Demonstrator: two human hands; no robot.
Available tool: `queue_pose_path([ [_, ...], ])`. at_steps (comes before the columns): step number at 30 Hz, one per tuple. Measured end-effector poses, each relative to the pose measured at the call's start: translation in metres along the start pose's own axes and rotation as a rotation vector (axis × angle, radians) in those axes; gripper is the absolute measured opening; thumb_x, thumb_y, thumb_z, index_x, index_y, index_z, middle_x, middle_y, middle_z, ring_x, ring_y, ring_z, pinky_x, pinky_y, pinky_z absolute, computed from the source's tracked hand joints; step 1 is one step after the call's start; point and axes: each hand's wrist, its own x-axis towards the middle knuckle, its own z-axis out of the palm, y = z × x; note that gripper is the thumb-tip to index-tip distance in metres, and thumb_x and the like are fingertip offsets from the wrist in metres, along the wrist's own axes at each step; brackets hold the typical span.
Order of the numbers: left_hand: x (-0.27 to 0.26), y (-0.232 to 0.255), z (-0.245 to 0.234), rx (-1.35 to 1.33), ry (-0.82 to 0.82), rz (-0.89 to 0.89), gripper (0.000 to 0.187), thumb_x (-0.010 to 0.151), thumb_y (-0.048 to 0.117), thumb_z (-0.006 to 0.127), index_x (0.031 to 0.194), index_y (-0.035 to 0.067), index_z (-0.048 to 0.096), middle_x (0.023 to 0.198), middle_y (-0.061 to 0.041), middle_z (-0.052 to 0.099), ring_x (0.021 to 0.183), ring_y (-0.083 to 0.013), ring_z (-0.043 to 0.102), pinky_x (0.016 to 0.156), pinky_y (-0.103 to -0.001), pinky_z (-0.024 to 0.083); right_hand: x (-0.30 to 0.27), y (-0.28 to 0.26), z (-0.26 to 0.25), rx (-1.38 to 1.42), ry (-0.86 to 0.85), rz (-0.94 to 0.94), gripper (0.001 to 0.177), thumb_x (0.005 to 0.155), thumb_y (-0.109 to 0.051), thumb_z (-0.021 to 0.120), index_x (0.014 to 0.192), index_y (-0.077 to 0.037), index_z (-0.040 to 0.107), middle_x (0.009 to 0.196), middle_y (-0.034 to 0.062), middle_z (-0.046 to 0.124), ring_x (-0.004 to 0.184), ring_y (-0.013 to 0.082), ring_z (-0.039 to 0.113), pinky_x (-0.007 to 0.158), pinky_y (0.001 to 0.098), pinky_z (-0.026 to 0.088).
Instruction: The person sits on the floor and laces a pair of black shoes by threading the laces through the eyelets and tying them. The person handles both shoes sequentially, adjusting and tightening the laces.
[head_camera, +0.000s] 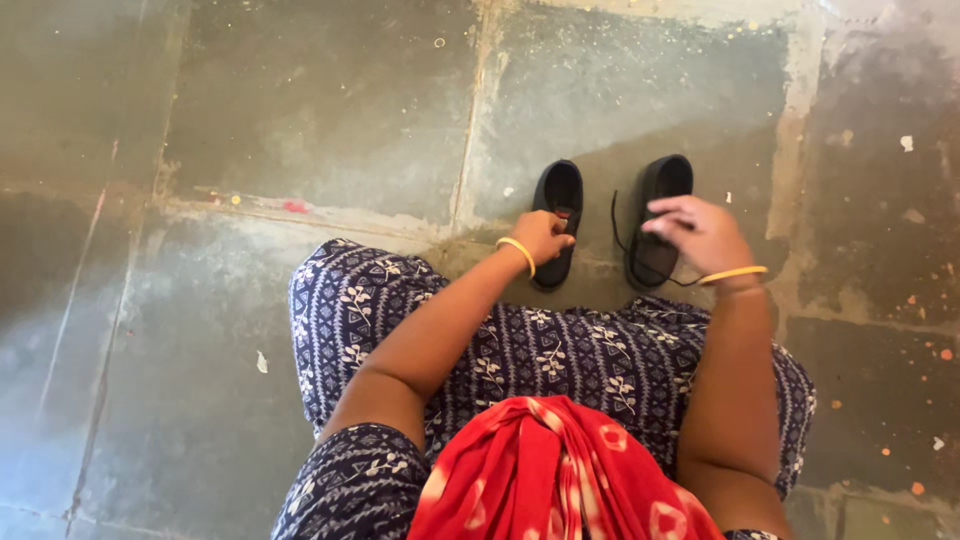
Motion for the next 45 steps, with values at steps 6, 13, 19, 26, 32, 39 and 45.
queue_pose_path([
  [6, 0.018, -0.030, 0.022, -0.321, 0.037, -0.013, 0.023, 0.092, 0.021, 0.071, 0.101, 0.001, 0.070, 0.078, -0.014, 0.076, 0.063, -0.0187, 0.075, 0.057, -0.031, 0.060, 0.010, 0.000, 0.044, -0.329, -0.124, -0.017, 0.021, 0.091, -0.014, 0.070, 0.109, -0.005, 0.077, 0.098, 0.0122, 0.078, 0.090, 0.0237, 0.076, 0.080, 0.0322, 0.056],
  [13, 0.050, -0.070, 0.028, -0.627, -0.211, -0.182, 0.023, 0.097, 0.016, 0.058, 0.113, 0.001, 0.052, 0.088, -0.022, 0.076, 0.072, -0.0244, 0.078, 0.058, -0.033, 0.062, 0.011, 0.004, 0.062, -0.310, -0.026, -0.029, 0.021, 0.090, -0.016, 0.072, 0.107, -0.005, 0.078, 0.098, 0.0140, 0.077, 0.086, 0.0245, 0.075, 0.078, 0.0329, 0.056],
  [19, 0.059, -0.083, 0.031, -0.720, -0.263, -0.248, 0.022, 0.099, 0.018, 0.058, 0.114, 0.004, 0.051, 0.091, -0.024, 0.075, 0.074, -0.0262, 0.076, 0.061, -0.034, 0.062, 0.014, 0.011, 0.072, -0.254, -0.033, 0.018, 0.022, 0.089, -0.018, 0.073, 0.105, -0.005, 0.077, 0.094, 0.0140, 0.077, 0.083, 0.0205, 0.075, 0.077, 0.0317, 0.055],
  [26, 0.059, -0.080, 0.027, -0.720, -0.289, -0.267, 0.022, 0.099, 0.018, 0.058, 0.114, 0.004, 0.051, 0.091, -0.022, 0.076, 0.076, -0.0260, 0.077, 0.062, -0.034, 0.062, 0.015, 0.015, 0.075, -0.254, -0.018, 0.076, 0.022, 0.090, -0.018, 0.073, 0.107, -0.005, 0.078, 0.091, 0.0139, 0.077, 0.080, 0.0189, 0.074, 0.073, 0.0314, 0.054],
  [32, 0.053, -0.073, 0.023, -0.714, -0.287, -0.270, 0.021, 0.099, 0.018, 0.060, 0.111, 0.003, 0.054, 0.091, -0.021, 0.076, 0.076, -0.0257, 0.077, 0.062, -0.034, 0.062, 0.017, 0.023, 0.079, -0.257, -0.002, 0.095, 0.022, 0.090, -0.018, 0.073, 0.106, -0.005, 0.078, 0.091, 0.0135, 0.078, 0.080, 0.0190, 0.074, 0.073, 0.0312, 0.055],
  [39, 0.050, -0.066, 0.019, -0.713, -0.293, -0.274, 0.021, 0.098, 0.020, 0.061, 0.109, 0.003, 0.054, 0.091, -0.021, 0.076, 0.077, -0.0258, 0.077, 0.062, -0.033, 0.062, 0.018, 0.034, 0.081, -0.276, -0.021, 0.066, 0.021, 0.089, -0.018, 0.073, 0.105, -0.005, 0.078, 0.090, 0.0144, 0.077, 0.080, 0.0196, 0.075, 0.073, 0.0317, 0.056],
  [45, 0.046, -0.059, 0.011, -0.698, -0.317, -0.283, 0.021, 0.095, 0.014, 0.064, 0.111, 0.002, 0.057, 0.092, -0.020, 0.077, 0.079, -0.0251, 0.078, 0.064, -0.033, 0.063, 0.017, 0.030, 0.077, -0.404, -0.084, 0.067, 0.022, 0.087, -0.021, 0.073, 0.102, -0.005, 0.078, 0.092, 0.0159, 0.077, 0.082, 0.0264, 0.076, 0.075, 0.0356, 0.058],
])
